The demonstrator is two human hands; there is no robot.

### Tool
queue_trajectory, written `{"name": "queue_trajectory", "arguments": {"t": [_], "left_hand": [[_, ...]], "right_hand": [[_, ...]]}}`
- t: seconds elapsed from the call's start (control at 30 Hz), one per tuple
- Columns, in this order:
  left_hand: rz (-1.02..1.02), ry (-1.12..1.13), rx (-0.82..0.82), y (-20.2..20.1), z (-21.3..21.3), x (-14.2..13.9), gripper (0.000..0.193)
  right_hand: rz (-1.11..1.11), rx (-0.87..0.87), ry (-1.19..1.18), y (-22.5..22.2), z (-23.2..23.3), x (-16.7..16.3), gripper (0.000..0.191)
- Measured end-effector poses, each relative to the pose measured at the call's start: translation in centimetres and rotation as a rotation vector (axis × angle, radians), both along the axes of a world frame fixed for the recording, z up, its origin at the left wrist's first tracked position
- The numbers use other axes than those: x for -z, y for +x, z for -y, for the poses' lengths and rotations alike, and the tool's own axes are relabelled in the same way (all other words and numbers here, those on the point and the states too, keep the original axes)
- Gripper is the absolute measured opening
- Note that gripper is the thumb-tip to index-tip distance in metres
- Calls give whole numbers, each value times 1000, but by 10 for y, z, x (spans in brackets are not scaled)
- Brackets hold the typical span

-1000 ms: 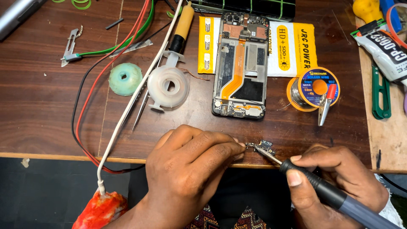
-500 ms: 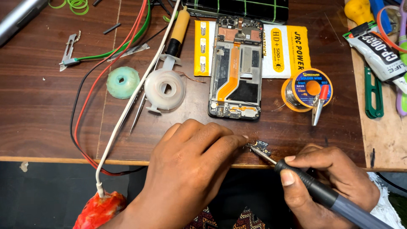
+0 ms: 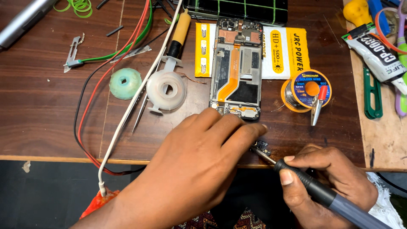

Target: The person solders a small electronic component using a soldering iron and solder wire. They then open a plastic container, remove a small bag with a component, and place it on the table.

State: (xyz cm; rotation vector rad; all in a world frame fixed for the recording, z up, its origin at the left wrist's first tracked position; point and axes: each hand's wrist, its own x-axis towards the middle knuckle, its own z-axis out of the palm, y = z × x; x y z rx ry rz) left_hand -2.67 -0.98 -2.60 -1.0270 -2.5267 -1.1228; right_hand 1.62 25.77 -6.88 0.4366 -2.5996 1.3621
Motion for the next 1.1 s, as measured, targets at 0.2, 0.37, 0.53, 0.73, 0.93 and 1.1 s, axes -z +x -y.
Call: {"name": "queue_trajectory", "arguments": {"t": [0.2, 0.37, 0.53, 0.73, 0.93, 1.1], "left_hand": [[56, 46, 4, 5, -3, 5, 53], [47, 98, 14, 2, 0, -2, 55], [113, -7, 130, -16, -1, -7, 51], [121, -73, 192, -28, 1, -6, 45], [229, -116, 216, -35, 10, -12, 32], [264, -113, 261, -39, 11, -16, 37]], "right_hand": [[6, 8, -1, -1, 0, -1, 23], [15, -10, -30, -1, 5, -5, 22], [-2, -29, -88, -2, 6, -2, 21], [3, -32, -80, -2, 1, 0, 20], [79, -2, -30, -1, 6, -8, 22], [59, 32, -23, 0, 13, -12, 19]]}}
